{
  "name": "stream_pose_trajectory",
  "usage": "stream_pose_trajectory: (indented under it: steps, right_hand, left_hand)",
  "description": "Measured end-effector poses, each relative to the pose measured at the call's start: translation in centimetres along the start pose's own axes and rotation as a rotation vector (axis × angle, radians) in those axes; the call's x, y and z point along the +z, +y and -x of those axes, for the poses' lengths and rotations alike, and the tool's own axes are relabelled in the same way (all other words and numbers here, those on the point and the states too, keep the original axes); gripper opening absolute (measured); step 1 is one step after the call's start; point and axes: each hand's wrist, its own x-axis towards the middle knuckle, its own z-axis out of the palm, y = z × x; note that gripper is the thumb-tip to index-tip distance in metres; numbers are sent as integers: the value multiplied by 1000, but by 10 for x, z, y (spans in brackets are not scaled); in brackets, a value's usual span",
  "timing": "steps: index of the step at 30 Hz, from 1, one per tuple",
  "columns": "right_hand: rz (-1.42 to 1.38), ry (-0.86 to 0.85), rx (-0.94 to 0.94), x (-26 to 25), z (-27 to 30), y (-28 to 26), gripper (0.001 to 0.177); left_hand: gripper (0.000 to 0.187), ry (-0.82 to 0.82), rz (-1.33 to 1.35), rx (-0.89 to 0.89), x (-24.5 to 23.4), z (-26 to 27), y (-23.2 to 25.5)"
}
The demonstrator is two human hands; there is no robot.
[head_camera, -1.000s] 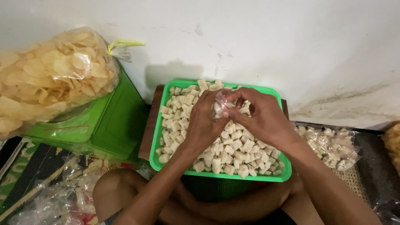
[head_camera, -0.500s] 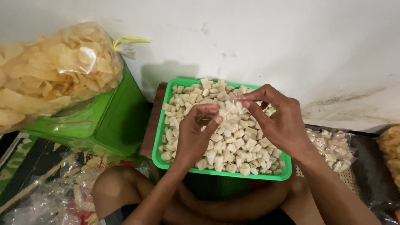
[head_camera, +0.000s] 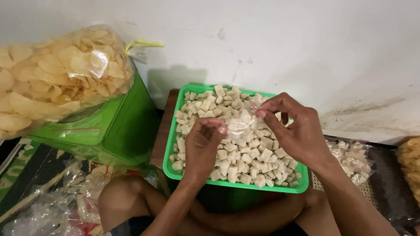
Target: Packing small snack items into individual plastic bags from a large tray while sitting on the floor.
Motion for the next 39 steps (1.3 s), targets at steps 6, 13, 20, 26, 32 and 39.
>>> stream_pose_trajectory:
  steps: [6, 13, 20, 26, 32, 39]
  right_hand:
    - [84, 15, 74, -3, 4, -1, 5]
    - [84, -6, 60, -11, 8, 10, 4]
    - [-19, -89, 32, -8, 14, 25, 12]
    - [-51, -163, -89, -4, 9, 5, 11]
    - [189, -74, -122, -10, 5, 26, 15]
    - [628, -639, 230, 8, 19, 70, 22]
  left_hand:
    - [17, 42, -19, 47, 12, -2, 3]
    - [73, -160, -220, -38, 34, 5, 11]
    - [76, -203, -498, 63, 42, 3, 0]
    - [56, -79, -900, 305, 48, -4, 10]
    - [34, -65, -745, 216, 30, -25, 17]
    - [32, -51, -679, 198, 21, -31, 12]
